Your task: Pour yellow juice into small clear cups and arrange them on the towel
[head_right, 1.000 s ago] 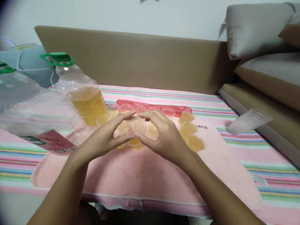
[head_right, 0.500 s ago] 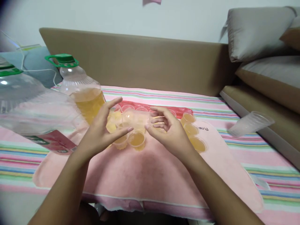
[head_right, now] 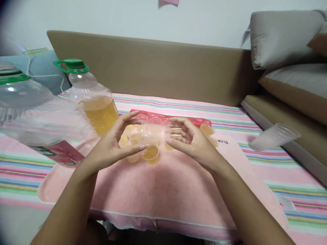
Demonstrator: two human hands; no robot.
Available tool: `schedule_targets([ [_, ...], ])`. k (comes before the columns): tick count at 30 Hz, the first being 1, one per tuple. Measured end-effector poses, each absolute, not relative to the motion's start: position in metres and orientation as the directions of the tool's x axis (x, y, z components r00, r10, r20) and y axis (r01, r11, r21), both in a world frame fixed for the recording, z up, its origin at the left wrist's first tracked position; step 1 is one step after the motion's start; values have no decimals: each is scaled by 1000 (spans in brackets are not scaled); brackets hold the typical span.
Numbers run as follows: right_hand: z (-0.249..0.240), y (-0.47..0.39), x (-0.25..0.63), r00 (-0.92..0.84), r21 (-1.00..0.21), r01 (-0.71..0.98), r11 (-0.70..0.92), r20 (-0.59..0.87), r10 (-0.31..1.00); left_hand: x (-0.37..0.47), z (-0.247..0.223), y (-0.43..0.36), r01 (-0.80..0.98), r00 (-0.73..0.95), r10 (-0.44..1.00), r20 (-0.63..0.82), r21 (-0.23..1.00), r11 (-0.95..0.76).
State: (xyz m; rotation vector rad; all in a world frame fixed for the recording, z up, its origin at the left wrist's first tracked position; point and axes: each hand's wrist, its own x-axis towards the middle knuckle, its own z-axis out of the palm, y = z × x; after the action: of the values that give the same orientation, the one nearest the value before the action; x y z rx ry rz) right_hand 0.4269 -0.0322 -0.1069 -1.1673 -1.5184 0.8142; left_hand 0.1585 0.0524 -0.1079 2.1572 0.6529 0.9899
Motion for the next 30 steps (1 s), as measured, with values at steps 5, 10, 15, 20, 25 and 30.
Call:
schedule_targets([
  [5, -83, -47, 418, -186, -509, 709, 488, 533, 826, 165, -102, 45, 196, 615, 585, 529, 616, -763],
  [10, -73, -53, 406, -304, -329, 734, 594, 623, 720, 176, -96, 32, 156, 640, 518, 568, 563, -811],
  [15, -77, -50, 406, -324, -328, 715, 617, 626, 709, 180, -95, 27, 159, 648, 492, 581, 529, -833],
  [20, -78, -50, 405, -338, -314, 701, 640, 644, 686, 181, -96, 28, 162, 645, 489, 587, 521, -838],
  [25, -75, -51, 406, -270, -370, 701, 609, 653, 708, 181, -90, 25, 185, 624, 469, 624, 466, -865],
  [30, -56, -52, 442, 40, -513, 667, 540, 749, 662, 176, -76, 13, 125, 498, 397, 771, 389, -913],
])
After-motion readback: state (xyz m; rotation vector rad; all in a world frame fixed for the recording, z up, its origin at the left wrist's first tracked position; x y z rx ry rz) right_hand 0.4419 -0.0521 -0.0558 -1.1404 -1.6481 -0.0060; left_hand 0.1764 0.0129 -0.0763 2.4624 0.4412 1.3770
